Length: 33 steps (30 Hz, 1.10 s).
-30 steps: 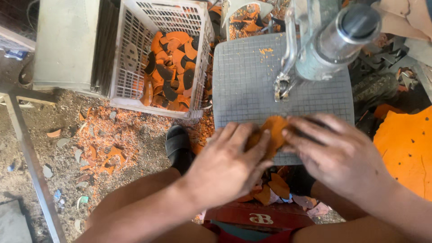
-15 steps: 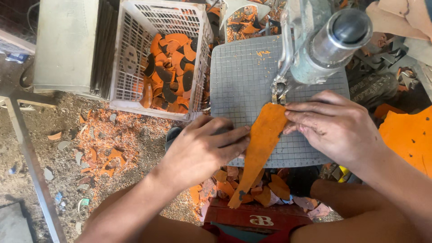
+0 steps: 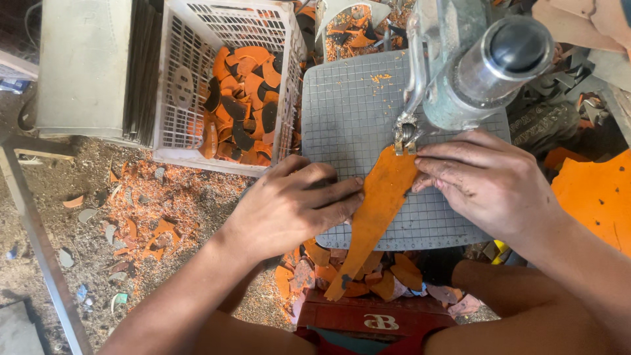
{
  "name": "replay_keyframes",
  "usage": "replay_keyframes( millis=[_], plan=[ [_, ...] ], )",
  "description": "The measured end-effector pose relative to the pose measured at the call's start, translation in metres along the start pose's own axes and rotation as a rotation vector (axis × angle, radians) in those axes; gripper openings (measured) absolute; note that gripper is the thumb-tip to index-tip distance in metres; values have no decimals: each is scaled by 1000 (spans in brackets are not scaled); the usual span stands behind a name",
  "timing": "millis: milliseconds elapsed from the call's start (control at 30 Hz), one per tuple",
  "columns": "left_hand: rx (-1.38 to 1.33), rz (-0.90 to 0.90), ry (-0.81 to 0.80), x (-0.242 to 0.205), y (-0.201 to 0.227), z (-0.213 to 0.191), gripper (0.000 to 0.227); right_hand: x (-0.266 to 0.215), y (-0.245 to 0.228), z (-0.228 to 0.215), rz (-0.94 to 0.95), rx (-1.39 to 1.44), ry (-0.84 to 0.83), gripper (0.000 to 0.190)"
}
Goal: The person uses a vertical cutting machine to cut orange material into specific shapes. They guide the material under the blade, rotate it to follow the pattern, and place the finished pieces into a nearby white crate.
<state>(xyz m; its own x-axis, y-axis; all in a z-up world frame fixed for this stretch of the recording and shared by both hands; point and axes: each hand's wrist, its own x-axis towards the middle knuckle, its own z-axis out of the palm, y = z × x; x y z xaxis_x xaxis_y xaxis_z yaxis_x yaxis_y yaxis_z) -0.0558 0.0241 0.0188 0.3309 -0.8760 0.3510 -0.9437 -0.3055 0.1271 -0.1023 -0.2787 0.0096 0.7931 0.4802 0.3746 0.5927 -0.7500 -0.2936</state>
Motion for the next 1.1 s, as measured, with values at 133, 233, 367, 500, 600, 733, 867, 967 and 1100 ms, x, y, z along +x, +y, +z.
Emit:
replay_keyframes(
  millis=[133, 233, 367, 500, 600, 733, 867, 967, 1100],
  plan=[
    [7, 0, 1, 1, -2, 0, 30, 3, 2, 0, -40, -15, -9, 15],
    [-18, -16, 6, 2, -2, 1, 29, 3, 5, -2, 2, 16, -6, 14],
    [40, -33, -24, 3, 2, 3, 27, 3, 15, 0, -24, 5, -19, 10],
    [49, -58, -25, 5, 5, 6, 26, -4, 26, 4, 27, 53, -18, 14],
    [30, -76, -29, 7, 5, 6, 26, -12, 34, 8, 92, 2, -71, 16],
    [43, -96, -41, 10, 7, 7, 23, -16, 43, 11, 299, -151, -294, 27],
    [80, -101, -33, 14, 13, 8, 27, -11, 47, 7, 113, -79, -66, 17],
    [73, -118, -38, 16, 15, 9, 29, -5, 46, 4, 131, -112, -88, 16],
    [84, -128, -34, 19, 12, 9, 28, 6, 41, 1, 114, -107, -68, 14]
  ],
)
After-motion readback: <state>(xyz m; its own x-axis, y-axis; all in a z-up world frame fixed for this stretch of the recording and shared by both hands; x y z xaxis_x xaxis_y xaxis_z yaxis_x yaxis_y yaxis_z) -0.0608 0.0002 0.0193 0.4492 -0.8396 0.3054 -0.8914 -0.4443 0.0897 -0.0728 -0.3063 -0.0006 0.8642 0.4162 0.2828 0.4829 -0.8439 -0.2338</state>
